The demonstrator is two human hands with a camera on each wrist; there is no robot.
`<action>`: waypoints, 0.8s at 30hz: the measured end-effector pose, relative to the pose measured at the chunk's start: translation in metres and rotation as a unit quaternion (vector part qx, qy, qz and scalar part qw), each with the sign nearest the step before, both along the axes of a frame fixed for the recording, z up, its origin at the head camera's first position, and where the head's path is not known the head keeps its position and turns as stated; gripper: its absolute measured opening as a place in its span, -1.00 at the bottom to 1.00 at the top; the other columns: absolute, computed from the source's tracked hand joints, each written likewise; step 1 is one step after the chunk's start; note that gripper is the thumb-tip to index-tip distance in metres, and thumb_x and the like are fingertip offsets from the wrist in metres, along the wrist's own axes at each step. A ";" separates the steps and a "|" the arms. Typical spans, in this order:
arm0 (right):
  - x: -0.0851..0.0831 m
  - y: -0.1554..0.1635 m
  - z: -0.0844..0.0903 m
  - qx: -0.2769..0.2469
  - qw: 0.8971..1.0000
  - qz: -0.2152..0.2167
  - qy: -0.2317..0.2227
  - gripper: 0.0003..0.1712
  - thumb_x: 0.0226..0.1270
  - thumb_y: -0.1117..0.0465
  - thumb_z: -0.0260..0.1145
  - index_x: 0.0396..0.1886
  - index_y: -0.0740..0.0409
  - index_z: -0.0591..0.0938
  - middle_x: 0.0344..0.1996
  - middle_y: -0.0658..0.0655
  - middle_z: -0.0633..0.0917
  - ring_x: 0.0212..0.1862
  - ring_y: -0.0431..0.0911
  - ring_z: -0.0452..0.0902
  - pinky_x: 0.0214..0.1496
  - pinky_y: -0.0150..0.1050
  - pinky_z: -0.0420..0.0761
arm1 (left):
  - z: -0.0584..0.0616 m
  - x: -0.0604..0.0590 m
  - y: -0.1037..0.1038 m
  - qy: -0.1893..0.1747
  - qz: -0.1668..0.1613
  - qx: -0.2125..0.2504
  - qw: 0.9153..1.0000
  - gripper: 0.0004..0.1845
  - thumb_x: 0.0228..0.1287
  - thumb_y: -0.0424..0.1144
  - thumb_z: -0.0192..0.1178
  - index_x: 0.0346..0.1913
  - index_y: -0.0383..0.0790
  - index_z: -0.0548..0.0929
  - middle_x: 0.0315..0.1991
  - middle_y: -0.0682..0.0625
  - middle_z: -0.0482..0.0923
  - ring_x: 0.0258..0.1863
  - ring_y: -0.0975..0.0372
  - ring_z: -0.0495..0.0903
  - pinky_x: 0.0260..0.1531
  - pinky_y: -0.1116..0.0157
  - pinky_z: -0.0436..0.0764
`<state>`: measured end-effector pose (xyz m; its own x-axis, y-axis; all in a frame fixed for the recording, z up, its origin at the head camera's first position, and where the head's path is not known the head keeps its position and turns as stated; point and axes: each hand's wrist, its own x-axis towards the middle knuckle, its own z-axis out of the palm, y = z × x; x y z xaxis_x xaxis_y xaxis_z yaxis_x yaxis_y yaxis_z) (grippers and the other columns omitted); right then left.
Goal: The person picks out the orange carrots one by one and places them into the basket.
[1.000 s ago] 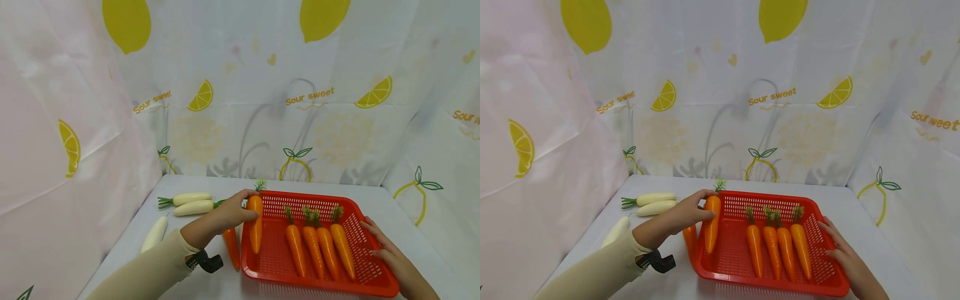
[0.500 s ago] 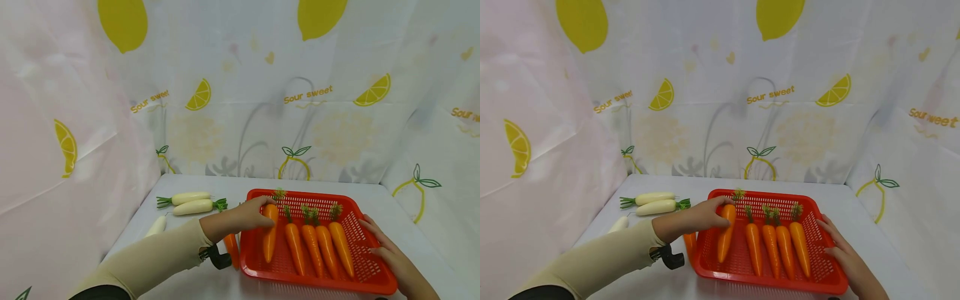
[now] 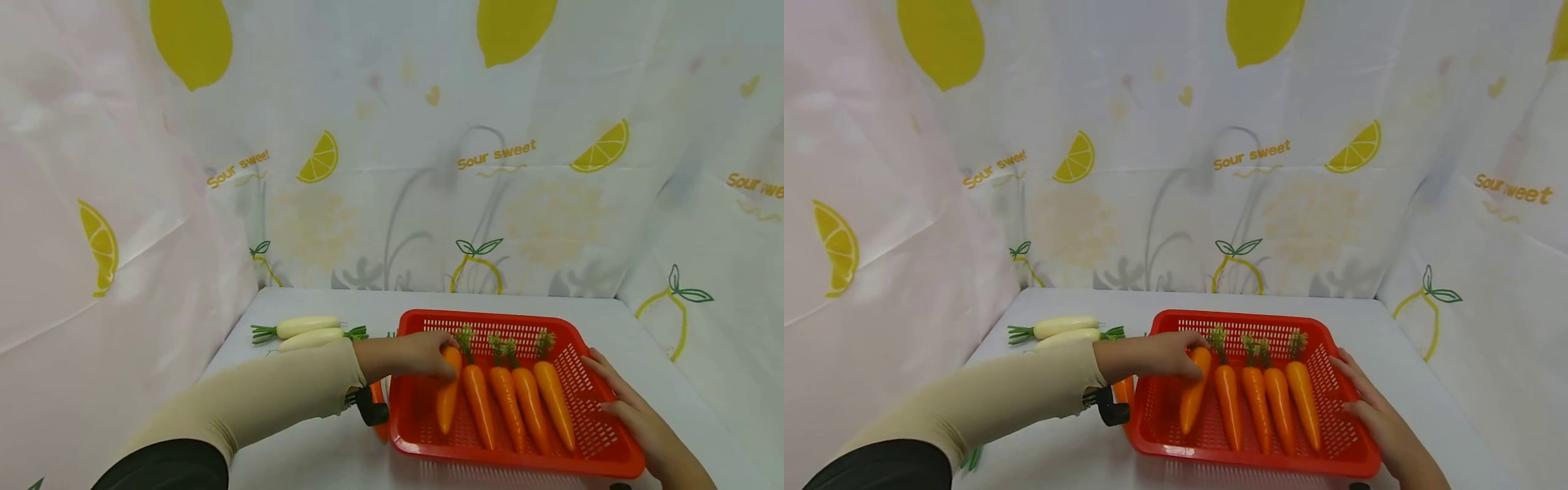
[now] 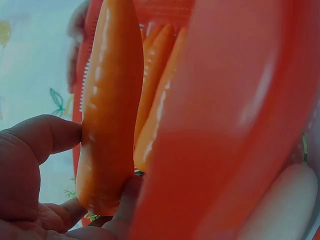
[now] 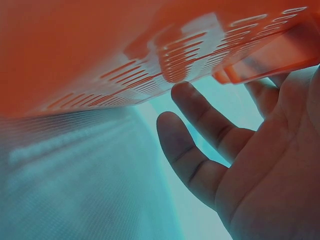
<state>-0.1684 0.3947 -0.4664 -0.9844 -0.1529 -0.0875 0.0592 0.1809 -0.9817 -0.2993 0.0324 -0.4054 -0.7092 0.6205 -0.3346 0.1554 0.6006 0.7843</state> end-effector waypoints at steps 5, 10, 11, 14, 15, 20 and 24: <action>0.000 0.000 0.001 -0.006 1.000 0.003 -0.002 -0.22 0.38 0.38 -0.10 0.54 -0.12 -0.03 0.49 -0.34 -0.29 0.03 -0.59 0.34 -0.08 0.03 0.64 | -0.007 -0.007 0.008 0.015 0.002 -0.033 0.999 -0.53 0.01 -0.27 0.41 0.00 -0.13 0.49 -0.24 -0.01 0.51 -0.30 0.20 0.54 -0.30 0.25 0.62; 0.000 0.001 0.001 -0.001 1.000 0.004 0.002 -0.22 0.37 0.37 -0.09 0.54 -0.11 -0.02 0.48 -0.38 -0.24 0.03 -0.61 0.34 -0.09 -0.01 0.65 | -0.012 -0.011 0.016 0.055 -0.013 -0.087 0.995 -0.51 0.03 -0.23 0.41 0.05 -0.15 0.50 -0.27 0.04 0.52 -0.36 0.22 0.52 -0.36 0.31 0.56; 0.000 0.001 0.000 -0.003 1.000 0.008 0.002 -0.22 0.37 0.37 -0.08 0.54 -0.10 -0.03 0.48 -0.38 -0.24 0.04 -0.60 0.35 -0.09 0.00 0.65 | -0.013 -0.012 0.017 0.055 -0.013 -0.096 0.994 -0.50 0.04 -0.22 0.41 0.07 -0.15 0.50 -0.27 0.04 0.52 -0.35 0.22 0.51 -0.36 0.31 0.56; -0.001 0.001 -0.001 -0.006 1.000 0.012 0.003 -0.21 0.36 0.37 -0.07 0.54 -0.09 -0.03 0.49 -0.35 -0.26 0.04 -0.59 0.35 -0.08 0.02 0.64 | -0.012 -0.013 0.019 0.048 -0.017 -0.120 0.991 -0.47 0.05 -0.21 0.40 0.11 -0.17 0.49 -0.27 0.04 0.52 -0.34 0.21 0.53 -0.32 0.30 0.58; -0.002 0.001 -0.001 -0.006 1.000 0.011 0.002 -0.21 0.36 0.38 -0.07 0.54 -0.09 -0.03 0.49 -0.34 -0.26 0.04 -0.60 0.34 -0.08 0.02 0.64 | -0.011 -0.014 0.020 0.039 -0.018 -0.122 0.992 -0.46 0.06 -0.21 0.40 0.12 -0.18 0.48 -0.26 0.03 0.52 -0.33 0.21 0.53 -0.29 0.29 0.59; -0.002 0.002 -0.001 -0.005 1.000 0.002 0.004 -0.21 0.35 0.39 -0.08 0.54 -0.10 -0.01 0.50 -0.28 -0.29 0.03 -0.59 0.35 -0.09 0.03 0.64 | -0.004 -0.016 0.021 -0.017 -0.019 -0.110 0.994 -0.48 0.05 -0.26 0.41 0.09 -0.22 0.47 -0.20 -0.03 0.51 -0.26 0.17 0.56 -0.18 0.21 0.65; -0.001 0.002 0.000 -0.002 1.000 0.002 -0.001 -0.21 0.36 0.38 -0.08 0.54 -0.12 -0.02 0.49 -0.32 -0.28 0.02 -0.59 0.35 -0.10 0.03 0.65 | 0.000 -0.015 0.023 -0.031 -0.039 -0.124 0.991 -0.53 0.06 -0.23 0.40 0.02 -0.22 0.46 -0.18 -0.06 0.50 -0.23 0.15 0.54 -0.14 0.18 0.64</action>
<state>-0.1692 0.3971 -0.4662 -0.9838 -0.1562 -0.0884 0.0600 0.1778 -0.9822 -0.3148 0.0557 -0.4058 -0.6362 0.5654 -0.5249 0.1656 0.7646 0.6229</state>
